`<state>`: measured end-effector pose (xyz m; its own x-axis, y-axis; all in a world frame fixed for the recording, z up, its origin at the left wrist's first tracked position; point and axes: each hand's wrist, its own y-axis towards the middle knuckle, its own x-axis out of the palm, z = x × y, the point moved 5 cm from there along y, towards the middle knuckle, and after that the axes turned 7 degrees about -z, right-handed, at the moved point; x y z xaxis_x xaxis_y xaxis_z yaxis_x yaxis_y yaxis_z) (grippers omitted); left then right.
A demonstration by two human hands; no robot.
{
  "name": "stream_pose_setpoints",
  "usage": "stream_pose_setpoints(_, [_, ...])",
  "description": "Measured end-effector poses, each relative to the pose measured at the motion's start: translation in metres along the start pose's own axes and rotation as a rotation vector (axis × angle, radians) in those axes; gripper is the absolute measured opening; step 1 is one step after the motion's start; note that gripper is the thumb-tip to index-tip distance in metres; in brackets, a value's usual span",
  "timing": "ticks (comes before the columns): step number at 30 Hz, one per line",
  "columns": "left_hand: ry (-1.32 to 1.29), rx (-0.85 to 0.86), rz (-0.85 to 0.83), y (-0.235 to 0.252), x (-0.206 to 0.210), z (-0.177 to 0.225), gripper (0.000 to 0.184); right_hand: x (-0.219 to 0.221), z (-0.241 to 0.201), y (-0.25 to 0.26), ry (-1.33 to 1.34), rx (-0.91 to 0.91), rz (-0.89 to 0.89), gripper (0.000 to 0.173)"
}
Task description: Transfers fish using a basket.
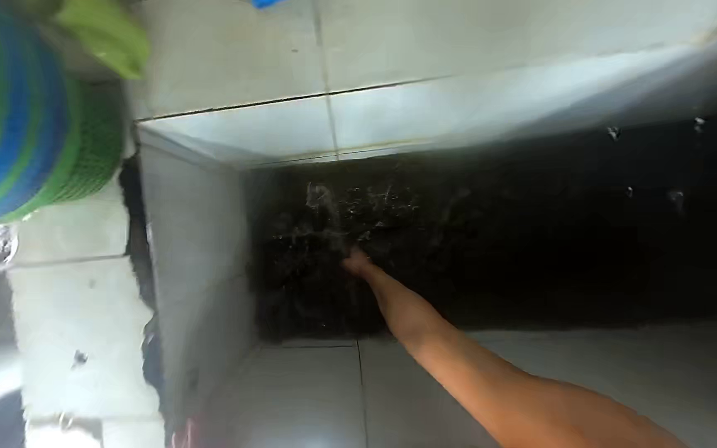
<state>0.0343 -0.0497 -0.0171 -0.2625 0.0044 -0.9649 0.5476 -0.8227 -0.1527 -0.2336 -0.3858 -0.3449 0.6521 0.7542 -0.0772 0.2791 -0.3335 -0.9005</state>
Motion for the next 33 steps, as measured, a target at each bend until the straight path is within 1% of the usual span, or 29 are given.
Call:
stream_pose_setpoints(4, [-0.009,0.002,0.027,0.007,-0.01,0.015,0.048,0.001,0.009,0.01,0.001,-0.002,-0.003,0.068])
stream_pose_setpoints(6, [-0.012,-0.003,0.046,0.007,-0.01,0.012,0.049,0.0,0.01,0.006,-0.005,-0.006,0.001,0.061])
stream_pose_setpoints(10, [-0.038,-0.042,0.026,0.008,-0.011,0.021,0.049,-0.012,0.027,-0.009,-0.028,-0.001,0.058,0.058])
stream_pose_setpoints(13, [-0.047,-0.11,-0.013,0.008,-0.016,0.016,0.046,-0.005,0.009,-0.018,-0.052,-0.11,0.047,0.05])
stream_pose_setpoints(17, [-0.045,-0.124,-0.04,0.01,-0.015,0.012,0.046,-0.007,0.01,-0.025,-0.073,-0.121,0.045,0.045])
stream_pose_setpoints(19, [-0.051,-0.121,-0.032,0.008,-0.012,0.01,0.046,-0.009,0.015,-0.023,-0.084,-0.13,0.043,0.048])
stream_pose_setpoints(21, [-0.057,-0.124,-0.022,0.008,-0.013,0.008,0.047,-0.008,0.013,-0.028,-0.094,-0.131,0.02,0.054])
stream_pose_setpoints(26, [-0.069,-0.13,-0.012,0.008,-0.014,0.008,0.046,-0.007,0.024,-0.029,-0.059,-0.046,-0.018,0.05])
stream_pose_setpoints(28, [-0.065,-0.144,-0.027,0.008,-0.013,0.008,0.047,-0.006,0.032,-0.025,-0.002,-0.069,-0.032,0.047])
stream_pose_setpoints(31, [-0.055,-0.143,-0.018,0.009,-0.012,0.006,0.047,-0.008,0.039,-0.02,0.026,-0.082,-0.058,0.053])
stream_pose_setpoints(33, [-0.059,-0.137,-0.015,0.009,-0.01,0.005,0.047,-0.009,0.04,-0.024,0.048,-0.108,-0.049,0.052])
